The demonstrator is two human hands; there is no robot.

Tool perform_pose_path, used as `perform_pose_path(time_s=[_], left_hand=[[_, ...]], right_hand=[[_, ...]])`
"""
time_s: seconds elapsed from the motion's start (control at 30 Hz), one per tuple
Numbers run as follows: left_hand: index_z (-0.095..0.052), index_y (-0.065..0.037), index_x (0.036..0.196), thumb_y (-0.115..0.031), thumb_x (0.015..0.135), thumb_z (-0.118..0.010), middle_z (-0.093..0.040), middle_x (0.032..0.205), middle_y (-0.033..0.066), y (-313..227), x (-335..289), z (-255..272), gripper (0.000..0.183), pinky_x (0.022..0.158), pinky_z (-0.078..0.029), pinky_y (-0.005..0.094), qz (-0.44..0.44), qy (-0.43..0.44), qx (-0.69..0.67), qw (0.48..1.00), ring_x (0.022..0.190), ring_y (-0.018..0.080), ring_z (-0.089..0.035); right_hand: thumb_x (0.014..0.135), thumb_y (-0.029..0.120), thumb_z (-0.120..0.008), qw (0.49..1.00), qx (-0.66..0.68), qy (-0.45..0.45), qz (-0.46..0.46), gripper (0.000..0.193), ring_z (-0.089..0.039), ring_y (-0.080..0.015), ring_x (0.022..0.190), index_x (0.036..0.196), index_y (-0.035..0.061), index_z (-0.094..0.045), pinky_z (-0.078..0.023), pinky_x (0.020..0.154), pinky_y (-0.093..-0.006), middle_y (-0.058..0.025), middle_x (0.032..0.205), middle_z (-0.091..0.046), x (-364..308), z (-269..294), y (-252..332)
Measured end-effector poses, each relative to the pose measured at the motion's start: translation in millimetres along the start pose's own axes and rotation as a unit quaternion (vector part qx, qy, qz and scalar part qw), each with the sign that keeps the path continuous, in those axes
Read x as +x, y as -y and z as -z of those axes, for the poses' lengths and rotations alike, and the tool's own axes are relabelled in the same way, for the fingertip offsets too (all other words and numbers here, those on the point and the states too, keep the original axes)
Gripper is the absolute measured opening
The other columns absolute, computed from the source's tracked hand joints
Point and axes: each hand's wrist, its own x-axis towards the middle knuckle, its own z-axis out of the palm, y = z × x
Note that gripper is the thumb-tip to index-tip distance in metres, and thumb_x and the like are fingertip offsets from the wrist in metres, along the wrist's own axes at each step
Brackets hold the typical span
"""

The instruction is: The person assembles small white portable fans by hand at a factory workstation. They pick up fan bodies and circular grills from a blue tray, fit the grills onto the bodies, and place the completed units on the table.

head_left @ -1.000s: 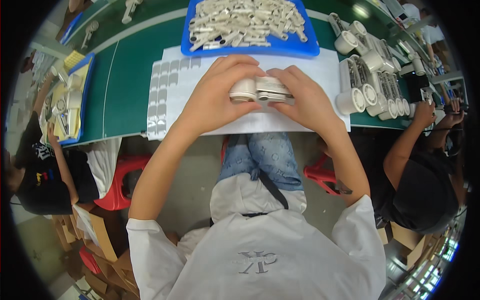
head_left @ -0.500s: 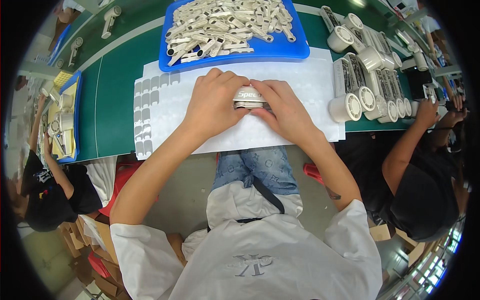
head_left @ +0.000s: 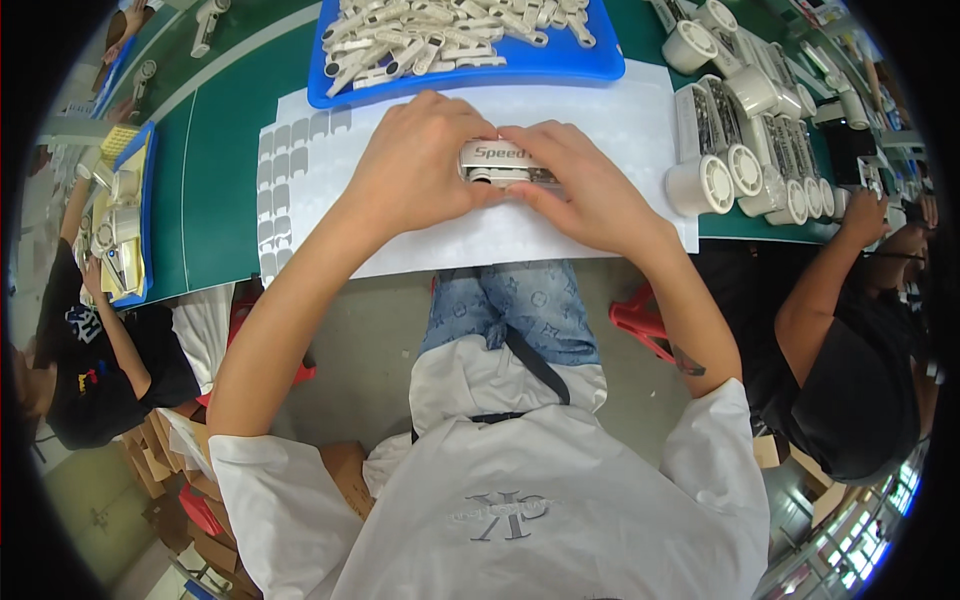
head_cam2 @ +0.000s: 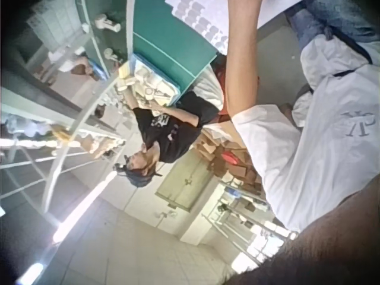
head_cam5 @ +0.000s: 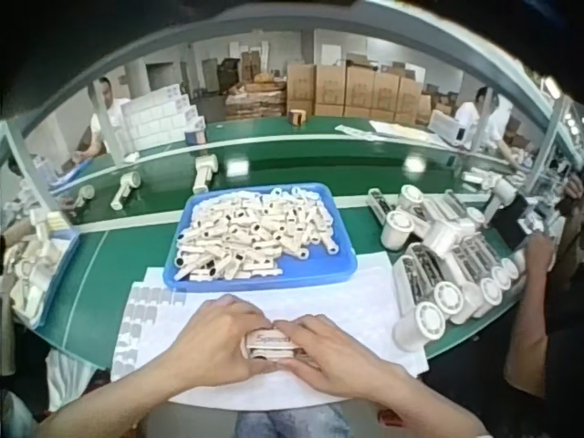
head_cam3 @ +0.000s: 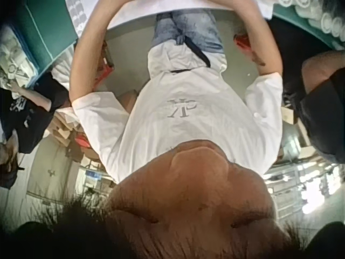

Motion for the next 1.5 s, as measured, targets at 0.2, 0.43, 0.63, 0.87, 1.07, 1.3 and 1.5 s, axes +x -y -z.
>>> perform_pose_path(time_s=[0.2,0.43,0.63,0.87,1.07,1.3,1.5], left_hand=[[-0.07,-0.003,0.104,-0.027,0.063,-0.082,-0.067,0.1,0.0124,-3,6,4,0.049,0.082,-0.049,0.0392,0.062,0.048,0.005,0.997,0.095,0.0305,-0.06],[-0.073,-0.002,0.096,-0.027,0.06,-0.083,-0.069,0.089,0.0144,-2,10,-1,0.044,0.077,-0.051,0.0396,0.093,0.042,0.002,0.995,0.083,0.0328,-0.063],[-0.073,-0.002,0.094,-0.027,0.058,-0.084,-0.07,0.088,0.0156,1,13,2,0.046,0.077,-0.051,0.0395,0.098,0.059,-0.019,0.993,0.084,0.0329,-0.065],[-0.067,-0.004,0.106,-0.025,0.058,-0.085,-0.068,0.101,0.013,14,4,13,0.055,0.079,-0.05,0.0385,0.09,0.045,-0.043,0.994,0.089,0.0297,-0.063],[-0.06,-0.004,0.106,-0.015,0.06,-0.084,-0.064,0.106,0.0106,10,-9,24,0.053,0.083,-0.05,0.0367,-0.004,0.035,-0.093,0.995,0.096,0.0259,-0.062],[-0.061,-0.003,0.104,-0.015,0.067,-0.077,-0.067,0.1,0.0128,10,-11,-14,0.042,0.083,-0.051,0.0359,0.052,-0.135,-0.124,0.982,0.093,0.0293,-0.065],[-0.064,-0.005,0.103,-0.017,0.066,-0.078,-0.069,0.1,0.0116,6,-2,-31,0.042,0.083,-0.051,0.0349,0.112,-0.177,-0.128,0.969,0.093,0.0284,-0.066]], right_hand=[[0.086,0.016,-0.066,0.998,-0.021,-0.049,-0.016,0.049,-0.053,-0.0342,0.105,0.13,-0.001,-0.052,-0.045,0.091,-0.0402,-0.0175,0.117,-0.056,-2,-9,-3],[0.085,0.013,-0.069,0.996,0.02,-0.066,-0.061,0.049,-0.053,-0.0325,0.105,0.129,0.0011,-0.054,-0.045,0.091,-0.0378,-0.0163,0.116,-0.055,-5,-19,4],[0.085,0.013,-0.068,0.995,0.025,-0.051,-0.083,0.047,-0.053,-0.0322,0.107,0.129,0.002,-0.054,-0.046,0.09,-0.038,-0.0162,0.117,-0.055,-3,-16,5],[0.089,0.02,-0.064,0.998,-0.009,-0.059,0.007,0.039,-0.058,-0.0314,0.1,0.122,0.0028,-0.056,-0.047,0.085,-0.0393,-0.0163,0.106,-0.062,8,-9,8],[0.09,0.024,-0.063,0.993,0.022,0.064,-0.094,0.026,-0.061,-0.0323,0.088,0.106,0.0041,-0.06,-0.048,0.075,-0.0411,-0.0143,0.088,-0.065,25,18,8],[0.087,0.025,-0.066,0.964,-0.175,-0.185,0.077,0.026,-0.056,-0.0314,0.069,0.072,0.0038,-0.062,-0.046,0.064,-0.0411,-0.0116,0.069,-0.056,54,-16,6],[0.084,0.031,-0.069,0.94,-0.201,-0.262,0.091,0.034,-0.054,-0.0284,0.06,0.062,0.0071,-0.059,-0.045,0.054,-0.039,-0.0085,0.062,-0.052,64,-36,-13]])
